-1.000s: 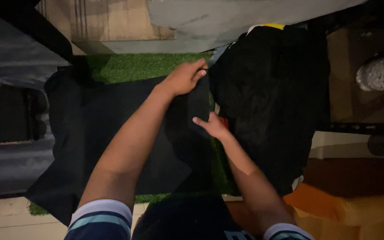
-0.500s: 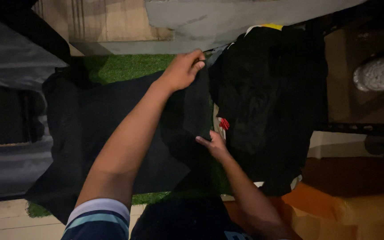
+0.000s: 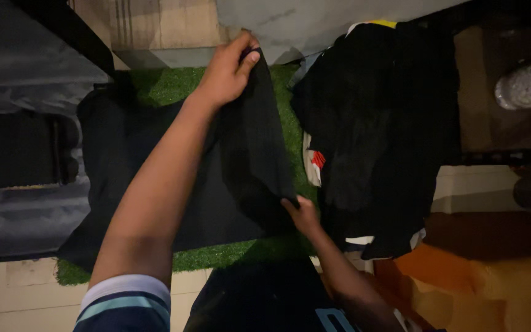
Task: The person picks up a dark garment from a pile on the floor, spreads it out on a small patch of artificial turf, and folds the sleeves and body inward by hand before placing the folded item into an open suitcase.
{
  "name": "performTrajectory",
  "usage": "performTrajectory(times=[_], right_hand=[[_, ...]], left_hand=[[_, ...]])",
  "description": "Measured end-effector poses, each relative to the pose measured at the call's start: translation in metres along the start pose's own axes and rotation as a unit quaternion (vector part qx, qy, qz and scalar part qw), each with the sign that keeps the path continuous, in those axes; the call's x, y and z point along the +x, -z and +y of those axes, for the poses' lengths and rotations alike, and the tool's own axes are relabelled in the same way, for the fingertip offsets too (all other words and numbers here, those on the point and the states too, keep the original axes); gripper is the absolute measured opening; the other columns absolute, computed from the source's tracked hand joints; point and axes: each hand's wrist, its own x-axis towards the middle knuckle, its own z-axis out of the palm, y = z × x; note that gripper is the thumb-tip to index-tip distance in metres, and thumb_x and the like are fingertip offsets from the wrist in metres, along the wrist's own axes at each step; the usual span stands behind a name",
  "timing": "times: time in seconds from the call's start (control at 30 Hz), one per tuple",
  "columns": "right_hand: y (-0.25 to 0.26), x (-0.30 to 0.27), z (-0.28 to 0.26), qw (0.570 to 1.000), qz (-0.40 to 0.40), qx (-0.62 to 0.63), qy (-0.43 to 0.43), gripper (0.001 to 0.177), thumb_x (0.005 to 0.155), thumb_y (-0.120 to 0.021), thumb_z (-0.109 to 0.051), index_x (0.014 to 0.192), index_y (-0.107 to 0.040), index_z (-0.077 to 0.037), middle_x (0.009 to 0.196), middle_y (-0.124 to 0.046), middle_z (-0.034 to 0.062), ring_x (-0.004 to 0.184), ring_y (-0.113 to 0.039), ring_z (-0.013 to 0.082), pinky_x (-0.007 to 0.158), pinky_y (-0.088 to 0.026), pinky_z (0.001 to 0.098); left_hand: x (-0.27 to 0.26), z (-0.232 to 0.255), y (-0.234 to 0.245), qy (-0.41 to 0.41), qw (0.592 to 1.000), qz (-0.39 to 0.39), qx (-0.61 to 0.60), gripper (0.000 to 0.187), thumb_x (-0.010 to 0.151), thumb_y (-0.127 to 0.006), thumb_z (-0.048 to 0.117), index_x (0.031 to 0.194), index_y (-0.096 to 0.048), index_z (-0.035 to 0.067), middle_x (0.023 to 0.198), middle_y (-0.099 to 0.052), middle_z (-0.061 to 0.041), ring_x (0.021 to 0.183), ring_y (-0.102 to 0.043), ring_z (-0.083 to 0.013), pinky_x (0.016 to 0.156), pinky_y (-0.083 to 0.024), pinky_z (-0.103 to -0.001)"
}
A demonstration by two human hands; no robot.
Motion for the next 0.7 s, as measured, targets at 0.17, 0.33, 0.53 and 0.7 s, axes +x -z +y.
performTrajectory(times=[0.17, 0.33, 0.53, 0.7], right_hand=[[0.016, -0.032, 0.020, 0.991, -0.085, -0.059, -0.086, 0.041, 0.090, -0.078, -0.023, 0.125, -0.066, -0.003, 0.116, -0.076, 0.0084, 0.102, -0.070, 0.0174, 0.089, -0.055, 0.0339], [0.019, -0.070, 0.007, 0.971, -0.114, -0.024, -0.207, 0.048, 0.090, -0.076, -0.026, 0.133, -0.062, -0.009, 0.125, -0.071, 0.0071, 0.108, -0.068, 0.0184, 0.092, -0.056, 0.0352], [0.019, -0.090, 0.026, 0.976, 0.017, -0.006, -0.215, 0.042, 0.087, -0.079, -0.021, 0.123, -0.069, -0.001, 0.115, -0.075, 0.0137, 0.101, -0.070, 0.0236, 0.086, -0.057, 0.0378], [0.021, -0.094, 0.004, 0.958, 0.087, -0.025, -0.270, 0.045, 0.080, -0.084, -0.012, 0.119, -0.064, -0.002, 0.113, -0.071, 0.0107, 0.100, -0.068, 0.0204, 0.081, -0.057, 0.0367]], left_hand=[[0.009, 0.003, -0.017, 0.001, 1.000, -0.024, 0.000, 0.015, 0.109, -0.060, 0.014, 0.115, -0.055, 0.001, 0.098, -0.066, -0.020, 0.090, -0.065, -0.0411, 0.081, -0.050, -0.046], [0.027, 0.002, -0.046, -0.143, 0.978, 0.070, 0.135, 0.011, 0.097, -0.066, 0.012, 0.105, -0.061, 0.006, 0.100, -0.068, -0.019, 0.097, -0.063, -0.0452, 0.084, -0.050, -0.052], [0.035, -0.004, -0.107, 0.083, 0.972, -0.069, 0.206, 0.016, 0.099, -0.062, 0.022, 0.110, -0.067, 0.012, 0.095, -0.072, -0.021, 0.088, -0.066, -0.0467, 0.075, -0.049, -0.059], [0.023, -0.028, -0.154, 0.122, 0.969, -0.077, 0.202, 0.018, 0.096, -0.063, 0.022, 0.110, -0.065, 0.011, 0.099, -0.071, -0.022, 0.090, -0.067, -0.0465, 0.078, -0.051, -0.058]])
